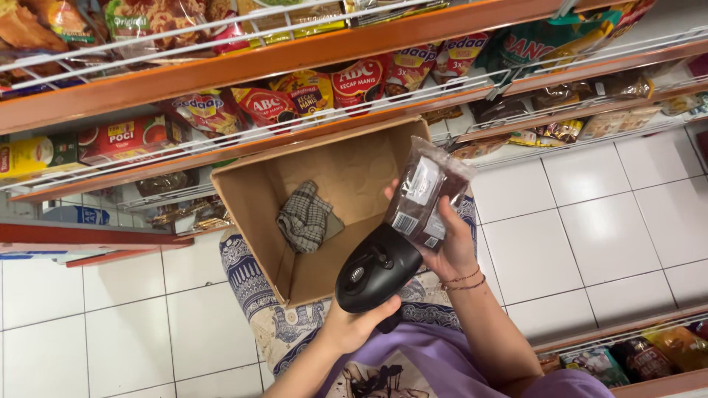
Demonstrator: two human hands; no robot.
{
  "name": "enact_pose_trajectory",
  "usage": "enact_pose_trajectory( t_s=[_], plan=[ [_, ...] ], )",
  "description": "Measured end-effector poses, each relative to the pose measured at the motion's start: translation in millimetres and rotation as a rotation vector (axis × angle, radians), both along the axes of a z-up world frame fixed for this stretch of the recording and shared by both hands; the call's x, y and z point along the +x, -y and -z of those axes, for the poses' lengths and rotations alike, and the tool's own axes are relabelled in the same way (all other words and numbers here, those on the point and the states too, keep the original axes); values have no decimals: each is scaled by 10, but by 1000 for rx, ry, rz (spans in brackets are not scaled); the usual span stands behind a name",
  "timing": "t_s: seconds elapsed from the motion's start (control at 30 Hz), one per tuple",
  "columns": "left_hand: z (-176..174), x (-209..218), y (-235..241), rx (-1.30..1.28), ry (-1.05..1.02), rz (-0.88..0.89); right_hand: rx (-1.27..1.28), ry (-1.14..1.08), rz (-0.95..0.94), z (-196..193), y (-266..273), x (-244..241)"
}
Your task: The person takes packaged food items from a cardboard box and places them onto a store shelf. They use a handheld barcode scanner to scan each item before arranging it on the shelf.
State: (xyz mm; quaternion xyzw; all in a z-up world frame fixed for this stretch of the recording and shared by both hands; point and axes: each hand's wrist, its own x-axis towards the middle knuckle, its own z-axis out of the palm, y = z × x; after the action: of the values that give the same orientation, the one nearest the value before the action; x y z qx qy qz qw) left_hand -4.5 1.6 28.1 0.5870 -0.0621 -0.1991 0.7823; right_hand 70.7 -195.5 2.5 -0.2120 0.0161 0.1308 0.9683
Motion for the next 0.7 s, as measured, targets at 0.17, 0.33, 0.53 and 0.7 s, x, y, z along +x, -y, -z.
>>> enact_pose_trajectory(
  t_s=[0.17, 0.33, 0.53, 0.7],
  plan=[
    [-255, 56, -92, 327, 300, -129, -97, 43, 75, -18, 61, 14],
    [-368, 9, -70, 506, 433, -162, -162, 79, 114, -41, 31, 16],
    [-417, -10, -75, 497, 436, -142, 72, 139, 106, 2, 17, 48],
    [-465, 32, -101, 388, 427, -105, 449, -27, -17, 132, -15, 80]
  ],
)
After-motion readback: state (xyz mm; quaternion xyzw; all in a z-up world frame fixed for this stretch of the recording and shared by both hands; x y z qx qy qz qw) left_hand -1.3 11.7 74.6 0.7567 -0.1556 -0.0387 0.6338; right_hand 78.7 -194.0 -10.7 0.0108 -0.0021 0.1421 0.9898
